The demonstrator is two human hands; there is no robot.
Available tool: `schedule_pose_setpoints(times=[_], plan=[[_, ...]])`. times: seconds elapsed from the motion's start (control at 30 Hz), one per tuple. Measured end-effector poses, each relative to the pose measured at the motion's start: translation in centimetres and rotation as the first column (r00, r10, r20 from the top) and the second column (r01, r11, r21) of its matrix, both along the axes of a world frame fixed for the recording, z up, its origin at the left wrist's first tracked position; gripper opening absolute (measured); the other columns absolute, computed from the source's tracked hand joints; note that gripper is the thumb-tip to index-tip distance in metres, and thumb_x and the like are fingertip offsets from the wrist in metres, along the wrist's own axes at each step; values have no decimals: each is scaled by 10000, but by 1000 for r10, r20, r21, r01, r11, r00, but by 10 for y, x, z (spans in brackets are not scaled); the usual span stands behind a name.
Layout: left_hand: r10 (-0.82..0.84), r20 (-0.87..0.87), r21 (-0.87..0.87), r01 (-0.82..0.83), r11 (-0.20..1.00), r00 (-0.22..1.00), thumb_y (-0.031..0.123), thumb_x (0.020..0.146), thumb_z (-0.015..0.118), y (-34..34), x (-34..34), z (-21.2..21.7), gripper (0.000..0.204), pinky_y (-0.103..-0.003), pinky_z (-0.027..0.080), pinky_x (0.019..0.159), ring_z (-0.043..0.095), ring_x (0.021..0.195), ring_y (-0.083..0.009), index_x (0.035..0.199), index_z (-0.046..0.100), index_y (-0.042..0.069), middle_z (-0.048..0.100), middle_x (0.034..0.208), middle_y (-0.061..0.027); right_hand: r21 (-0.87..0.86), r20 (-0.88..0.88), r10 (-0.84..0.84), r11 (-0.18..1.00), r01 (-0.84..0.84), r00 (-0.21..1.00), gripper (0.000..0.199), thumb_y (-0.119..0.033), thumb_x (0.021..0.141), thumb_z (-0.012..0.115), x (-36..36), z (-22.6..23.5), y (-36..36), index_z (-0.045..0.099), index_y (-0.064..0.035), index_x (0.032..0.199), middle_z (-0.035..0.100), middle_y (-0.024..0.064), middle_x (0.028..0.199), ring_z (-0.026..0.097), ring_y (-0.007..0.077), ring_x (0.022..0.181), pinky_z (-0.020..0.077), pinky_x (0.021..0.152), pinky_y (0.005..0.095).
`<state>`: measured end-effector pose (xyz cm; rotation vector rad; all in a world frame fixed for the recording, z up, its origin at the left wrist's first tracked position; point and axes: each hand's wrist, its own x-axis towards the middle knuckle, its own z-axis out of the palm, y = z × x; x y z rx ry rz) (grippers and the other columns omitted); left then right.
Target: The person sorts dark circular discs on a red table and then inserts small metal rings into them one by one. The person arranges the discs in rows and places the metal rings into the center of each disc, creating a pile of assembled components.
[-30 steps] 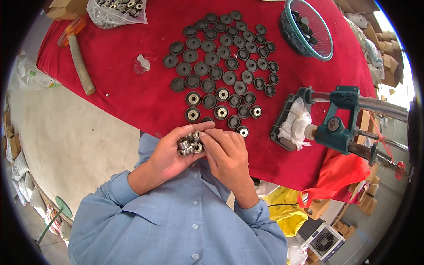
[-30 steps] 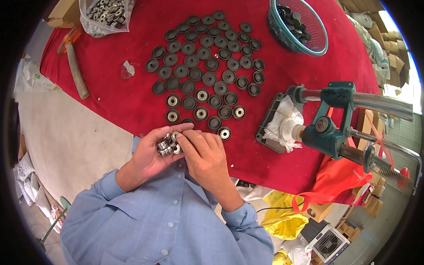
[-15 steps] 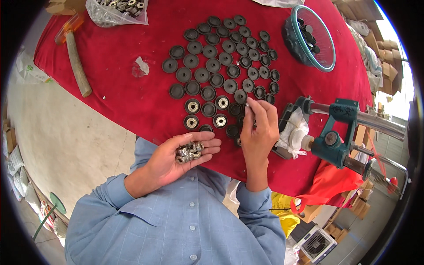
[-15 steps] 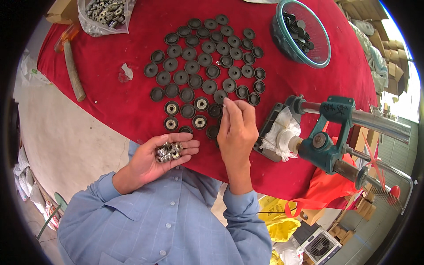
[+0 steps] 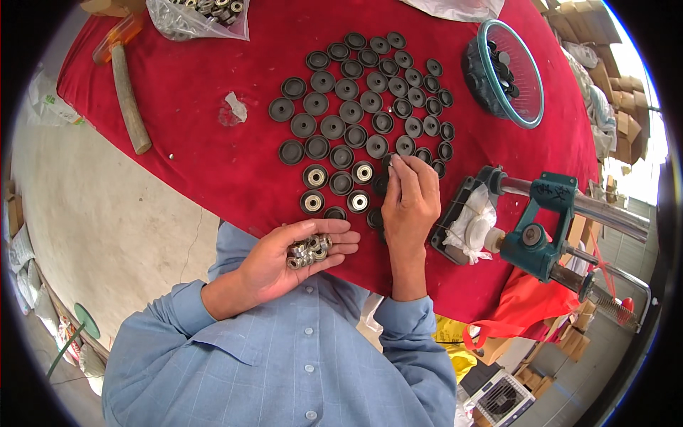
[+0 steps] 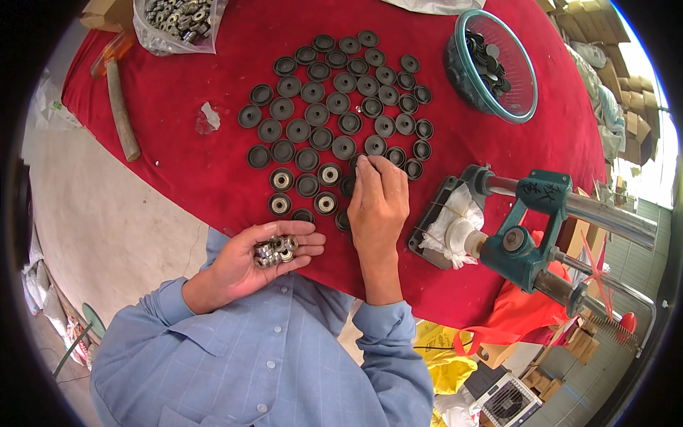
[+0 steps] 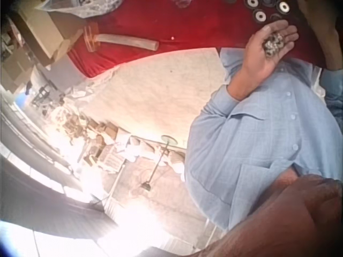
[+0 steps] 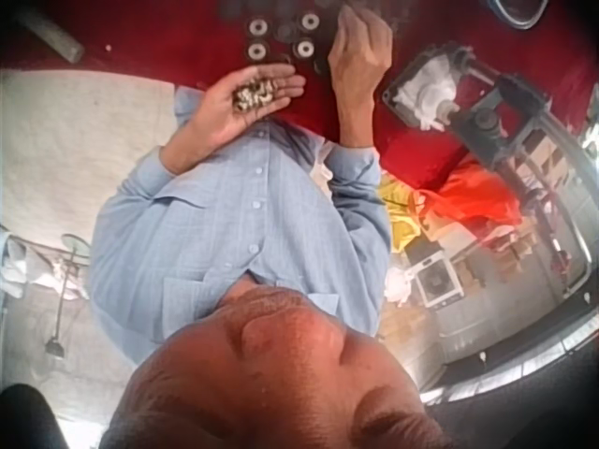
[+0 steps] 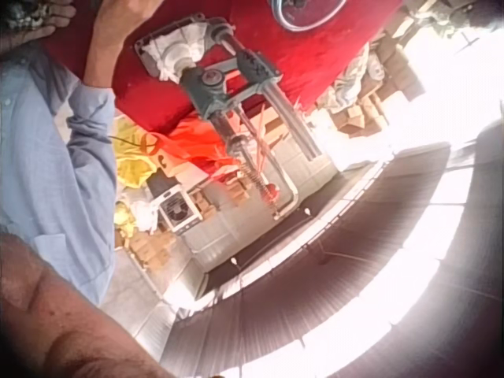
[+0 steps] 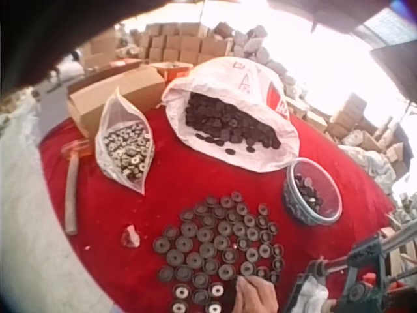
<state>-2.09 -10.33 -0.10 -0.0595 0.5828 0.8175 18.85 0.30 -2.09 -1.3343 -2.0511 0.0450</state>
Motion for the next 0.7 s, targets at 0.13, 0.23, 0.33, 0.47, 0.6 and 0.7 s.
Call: schedule_pose_setpoints(times=[0.13,0.23,0.33,0.47,0.6,0.7], plan=[[17,-11,8,-17,1000,1000,332,1131,445,-2,0,-1,589,-472,466,1222,528,1466,-383,1526,469,-104,539,1542,-301,-31,60,12,999,-10,998,281,40,875,738,0,0,-4,748,-6,1152,712,95,1140,679,299,1014,564,872,422],[28,-9,-5,-28,1000,1000,330,1132,441,-4,0,-1,586,-472,465,1223,522,1472,-384,1527,470,-103,532,1552,-300,-36,172,9,999,-2,985,358,29,864,701,1,6,-12,752,-13,1215,715,87,1197,670,296,1074,535,934,426],[37,5,-27,-37,999,999,323,1133,432,-3,0,1,588,-475,461,1226,506,1486,-391,1537,458,-103,509,1574,-304,-45,268,-18,999,31,963,430,21,845,672,0,7,-25,751,-23,1265,711,77,1261,659,294,1134,501,991,430],[79,54,-47,-77,996,995,307,1134,422,-3,0,3,588,-472,449,1231,495,1496,-390,1553,440,-105,500,1588,-294,-57,297,-34,997,53,954,455,30,845,647,-1,12,-27,750,-28,1285,702,86,1311,653,293,1181,484,1020,428],[91,59,-22,-90,996,994,312,1135,399,-2,1,4,600,-497,436,1242,453,1526,-403,1568,423,-102,430,1641,-302,-145,91,10,989,3,996,457,43,840,693,-2,25,-29,751,-43,1285,705,104,1288,654,295,1193,517,990,417],[124,100,-61,-118,991,987,302,1130,396,-3,1,0,593,-497,450,1230,510,1483,-373,1565,428,-99,498,1594,-275,-317,-230,139,925,-209,963,466,47,823,768,-4,46,-51,759,-74,1273,716,108,1221,664,305,1170,558,949,411]])
